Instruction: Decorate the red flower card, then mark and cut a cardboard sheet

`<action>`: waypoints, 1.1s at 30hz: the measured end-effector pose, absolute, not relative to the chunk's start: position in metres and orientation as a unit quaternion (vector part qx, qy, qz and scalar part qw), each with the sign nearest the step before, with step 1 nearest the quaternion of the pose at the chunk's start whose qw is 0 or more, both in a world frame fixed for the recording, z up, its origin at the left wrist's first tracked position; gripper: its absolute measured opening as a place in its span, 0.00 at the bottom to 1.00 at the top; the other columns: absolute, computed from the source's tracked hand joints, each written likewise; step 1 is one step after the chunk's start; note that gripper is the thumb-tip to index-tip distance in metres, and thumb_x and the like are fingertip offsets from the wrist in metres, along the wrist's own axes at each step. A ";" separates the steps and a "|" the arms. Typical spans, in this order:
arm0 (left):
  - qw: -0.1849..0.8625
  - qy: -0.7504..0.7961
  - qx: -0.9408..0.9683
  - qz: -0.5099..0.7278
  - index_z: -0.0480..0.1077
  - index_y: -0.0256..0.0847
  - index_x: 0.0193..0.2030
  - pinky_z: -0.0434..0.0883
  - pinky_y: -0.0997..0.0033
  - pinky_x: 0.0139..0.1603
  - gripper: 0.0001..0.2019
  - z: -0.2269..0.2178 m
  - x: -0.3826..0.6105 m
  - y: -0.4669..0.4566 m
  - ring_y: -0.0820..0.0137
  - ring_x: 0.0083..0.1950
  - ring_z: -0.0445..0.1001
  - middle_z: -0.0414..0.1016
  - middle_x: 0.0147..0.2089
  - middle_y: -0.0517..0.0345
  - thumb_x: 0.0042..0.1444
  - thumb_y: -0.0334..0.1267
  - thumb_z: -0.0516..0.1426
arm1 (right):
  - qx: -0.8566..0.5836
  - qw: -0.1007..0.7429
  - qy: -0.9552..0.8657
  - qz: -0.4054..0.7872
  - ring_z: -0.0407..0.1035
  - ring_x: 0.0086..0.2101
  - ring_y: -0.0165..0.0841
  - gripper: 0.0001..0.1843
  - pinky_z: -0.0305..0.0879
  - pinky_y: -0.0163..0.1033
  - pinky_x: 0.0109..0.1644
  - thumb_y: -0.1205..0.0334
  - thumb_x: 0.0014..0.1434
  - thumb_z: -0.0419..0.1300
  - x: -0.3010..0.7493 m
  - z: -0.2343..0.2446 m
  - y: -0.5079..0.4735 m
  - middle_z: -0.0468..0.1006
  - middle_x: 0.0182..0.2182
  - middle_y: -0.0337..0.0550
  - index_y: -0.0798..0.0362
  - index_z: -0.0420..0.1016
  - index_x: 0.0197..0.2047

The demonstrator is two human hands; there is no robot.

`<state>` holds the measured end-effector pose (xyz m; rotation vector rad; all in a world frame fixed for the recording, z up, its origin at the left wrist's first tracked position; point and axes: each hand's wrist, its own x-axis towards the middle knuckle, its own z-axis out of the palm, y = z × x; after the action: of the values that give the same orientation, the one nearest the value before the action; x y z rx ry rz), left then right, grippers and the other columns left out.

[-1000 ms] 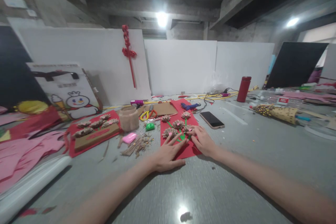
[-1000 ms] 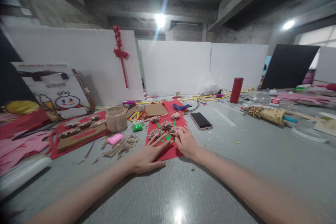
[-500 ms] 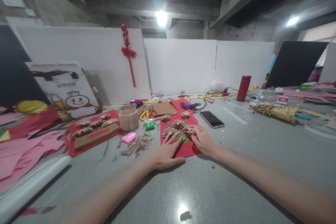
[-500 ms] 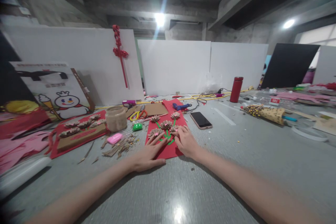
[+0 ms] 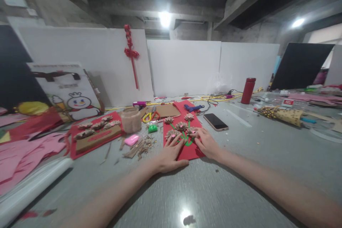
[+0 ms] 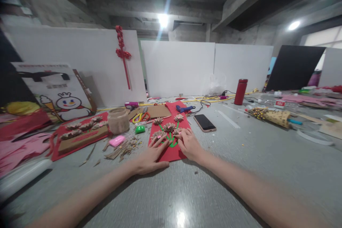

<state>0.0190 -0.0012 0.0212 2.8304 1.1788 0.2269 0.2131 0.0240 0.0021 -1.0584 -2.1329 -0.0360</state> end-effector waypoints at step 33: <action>0.033 0.400 0.912 0.085 0.42 0.36 0.60 0.38 0.56 0.58 0.37 0.019 0.019 0.000 0.60 0.62 0.35 0.43 0.62 0.48 0.49 0.60 0.37 | -0.385 0.342 -0.856 -0.036 0.57 0.47 0.32 0.11 0.46 0.43 0.54 0.69 0.55 0.44 0.214 0.002 0.023 0.70 0.39 0.46 0.56 0.67 0.35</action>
<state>0.0193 -0.0004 0.0187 2.8075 1.2300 0.2607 0.2143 0.0233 0.0023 -1.0017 -2.2262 -0.0948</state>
